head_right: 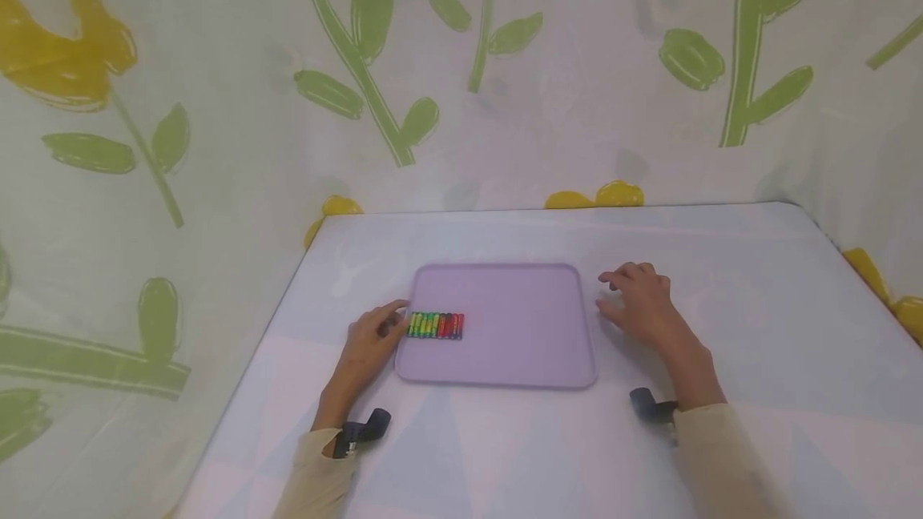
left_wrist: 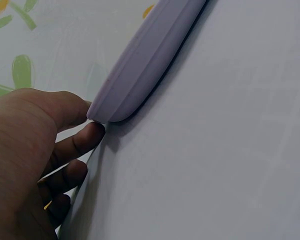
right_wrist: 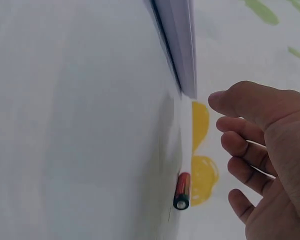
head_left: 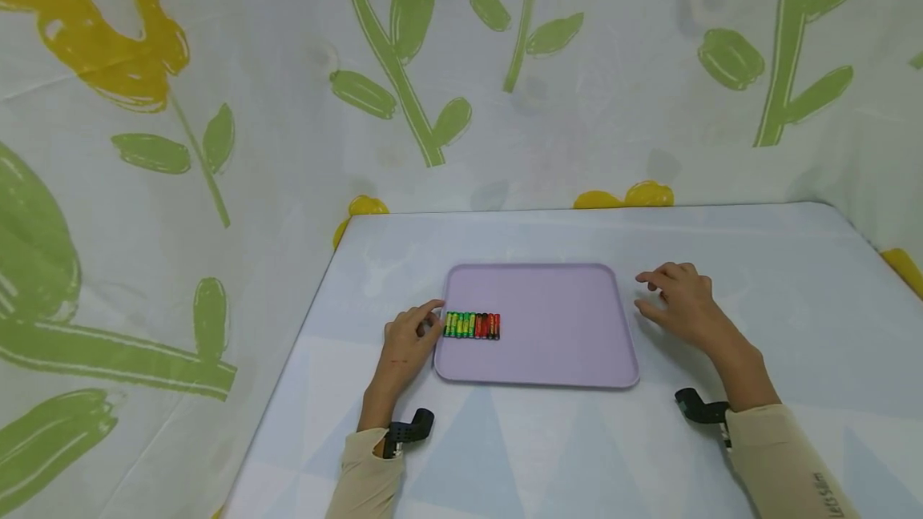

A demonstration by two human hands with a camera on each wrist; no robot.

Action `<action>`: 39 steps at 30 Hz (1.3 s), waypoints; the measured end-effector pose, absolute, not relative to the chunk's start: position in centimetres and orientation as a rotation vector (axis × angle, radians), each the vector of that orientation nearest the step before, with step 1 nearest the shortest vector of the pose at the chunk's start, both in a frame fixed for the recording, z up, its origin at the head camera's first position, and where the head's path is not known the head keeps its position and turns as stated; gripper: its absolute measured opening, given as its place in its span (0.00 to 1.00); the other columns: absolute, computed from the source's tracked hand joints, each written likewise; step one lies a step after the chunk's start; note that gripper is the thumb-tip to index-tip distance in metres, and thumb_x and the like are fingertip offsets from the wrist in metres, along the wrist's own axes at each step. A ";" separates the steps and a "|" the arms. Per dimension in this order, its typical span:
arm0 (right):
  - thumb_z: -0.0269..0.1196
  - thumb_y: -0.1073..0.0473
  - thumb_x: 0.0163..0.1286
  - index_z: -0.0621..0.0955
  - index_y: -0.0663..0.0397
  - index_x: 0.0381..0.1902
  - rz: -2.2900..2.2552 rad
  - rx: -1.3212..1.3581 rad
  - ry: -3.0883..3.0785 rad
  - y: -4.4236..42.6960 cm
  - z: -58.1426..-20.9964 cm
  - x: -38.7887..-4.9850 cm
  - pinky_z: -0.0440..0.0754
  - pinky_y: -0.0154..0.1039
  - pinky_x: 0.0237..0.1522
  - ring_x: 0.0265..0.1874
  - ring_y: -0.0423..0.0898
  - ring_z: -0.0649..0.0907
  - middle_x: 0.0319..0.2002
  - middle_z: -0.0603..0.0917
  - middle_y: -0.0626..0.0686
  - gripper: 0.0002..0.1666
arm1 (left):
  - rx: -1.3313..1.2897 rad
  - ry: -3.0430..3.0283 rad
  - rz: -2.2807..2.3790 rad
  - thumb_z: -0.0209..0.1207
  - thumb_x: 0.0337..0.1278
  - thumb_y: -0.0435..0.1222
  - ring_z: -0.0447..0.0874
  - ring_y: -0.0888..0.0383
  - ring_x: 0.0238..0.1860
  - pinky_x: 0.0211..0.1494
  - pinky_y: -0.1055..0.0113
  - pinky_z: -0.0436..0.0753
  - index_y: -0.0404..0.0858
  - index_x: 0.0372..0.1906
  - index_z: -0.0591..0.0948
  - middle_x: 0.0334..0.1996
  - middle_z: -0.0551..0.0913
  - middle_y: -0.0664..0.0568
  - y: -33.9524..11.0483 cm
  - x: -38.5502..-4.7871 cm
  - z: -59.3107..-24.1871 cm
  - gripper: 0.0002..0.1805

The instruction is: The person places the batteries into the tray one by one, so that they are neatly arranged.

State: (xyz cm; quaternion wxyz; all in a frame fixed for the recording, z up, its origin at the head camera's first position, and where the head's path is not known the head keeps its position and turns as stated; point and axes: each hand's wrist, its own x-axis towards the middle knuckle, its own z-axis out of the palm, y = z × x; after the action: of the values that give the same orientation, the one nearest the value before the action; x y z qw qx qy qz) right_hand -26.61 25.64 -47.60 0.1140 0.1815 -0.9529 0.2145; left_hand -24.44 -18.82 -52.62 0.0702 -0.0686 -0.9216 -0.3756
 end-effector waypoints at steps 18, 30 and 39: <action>0.71 0.62 0.61 0.81 0.64 0.54 0.599 0.514 -2.963 29.8 -48.2 -26.9 0.63 0.64 0.43 0.50 0.65 0.70 0.41 0.77 0.56 0.24 | -0.202 -2.786 -1.120 0.60 0.69 0.40 0.71 0.57 0.37 0.51 0.54 0.62 0.51 0.61 0.81 0.33 0.80 0.60 -18.7 -24.4 -52.4 0.17; 0.68 0.65 0.56 0.80 0.64 0.56 0.605 0.522 -3.055 30.8 -48.2 -27.2 0.62 0.65 0.44 0.52 0.66 0.69 0.44 0.77 0.59 0.27 | -0.232 -2.740 -1.135 0.61 0.68 0.38 0.71 0.57 0.35 0.48 0.55 0.61 0.48 0.60 0.82 0.31 0.79 0.59 -18.7 -24.2 -52.4 0.18; 0.68 0.63 0.58 0.79 0.62 0.58 0.621 0.497 -3.077 30.7 -48.3 -27.2 0.62 0.67 0.45 0.52 0.69 0.69 0.43 0.78 0.59 0.28 | -0.225 -2.759 -1.116 0.60 0.69 0.40 0.71 0.57 0.36 0.50 0.55 0.62 0.49 0.61 0.82 0.34 0.81 0.59 -18.8 -24.4 -52.7 0.18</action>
State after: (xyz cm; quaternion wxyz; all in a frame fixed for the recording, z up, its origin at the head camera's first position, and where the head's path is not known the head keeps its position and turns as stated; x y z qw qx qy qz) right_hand -27.20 30.73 -48.25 -0.0182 0.1565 -0.9680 0.1954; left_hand -24.43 -18.80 -52.68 0.0782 -0.0751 -0.9215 -0.3728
